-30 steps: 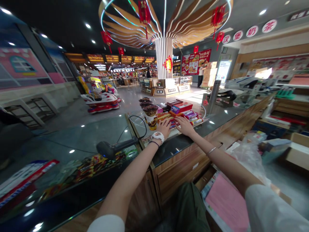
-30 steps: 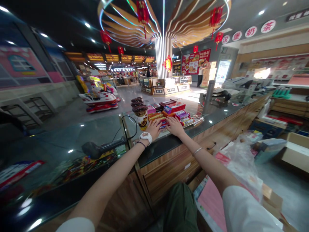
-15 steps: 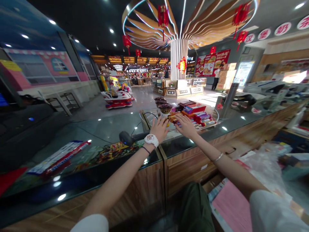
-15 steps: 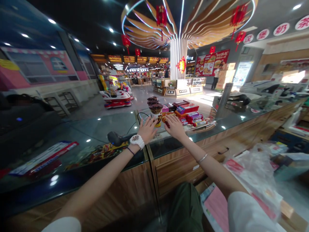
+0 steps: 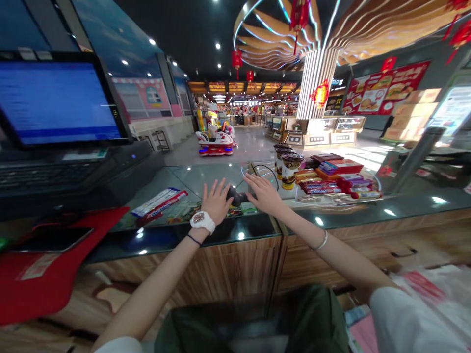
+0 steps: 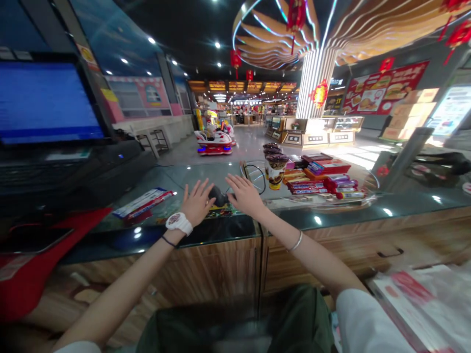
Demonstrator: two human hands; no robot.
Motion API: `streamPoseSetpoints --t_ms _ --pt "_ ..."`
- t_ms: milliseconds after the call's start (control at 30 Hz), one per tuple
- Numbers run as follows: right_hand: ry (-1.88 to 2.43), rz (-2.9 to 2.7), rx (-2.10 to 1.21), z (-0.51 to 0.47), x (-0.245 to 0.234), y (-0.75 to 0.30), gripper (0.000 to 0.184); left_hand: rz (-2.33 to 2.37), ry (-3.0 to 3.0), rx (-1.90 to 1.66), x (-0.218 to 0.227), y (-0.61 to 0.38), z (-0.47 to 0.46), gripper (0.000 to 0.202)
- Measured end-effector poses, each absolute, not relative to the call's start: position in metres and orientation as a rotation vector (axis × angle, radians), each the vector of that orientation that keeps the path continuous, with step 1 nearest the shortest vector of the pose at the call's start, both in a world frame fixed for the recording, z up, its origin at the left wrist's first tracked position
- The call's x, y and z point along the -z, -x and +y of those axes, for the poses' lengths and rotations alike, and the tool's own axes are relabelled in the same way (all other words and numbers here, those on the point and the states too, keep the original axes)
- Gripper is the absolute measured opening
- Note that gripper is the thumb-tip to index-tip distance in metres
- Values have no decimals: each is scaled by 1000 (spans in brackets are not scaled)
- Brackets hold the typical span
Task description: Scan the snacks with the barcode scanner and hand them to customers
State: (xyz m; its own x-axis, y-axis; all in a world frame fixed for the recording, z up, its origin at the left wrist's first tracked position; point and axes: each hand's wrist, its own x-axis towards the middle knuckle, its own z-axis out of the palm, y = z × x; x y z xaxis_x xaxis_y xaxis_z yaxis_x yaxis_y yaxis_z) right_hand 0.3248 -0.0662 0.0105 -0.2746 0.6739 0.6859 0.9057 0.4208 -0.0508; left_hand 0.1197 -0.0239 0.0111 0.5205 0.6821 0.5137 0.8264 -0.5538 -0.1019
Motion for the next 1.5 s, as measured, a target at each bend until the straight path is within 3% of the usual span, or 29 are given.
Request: streamPoseSetpoints --t_ms 367,867,1500 --pt "1168 -2267 379 -29 -13 -221 51 -1551 2218 555 0 -21 -20 51" --pt "1051 -2622 111 38 3 -126 53 -1771 2062 531 18 41 2 51" --pt "1113 -2531 -161 50 30 -126 55 -1822 2131 440 33 43 1 51"
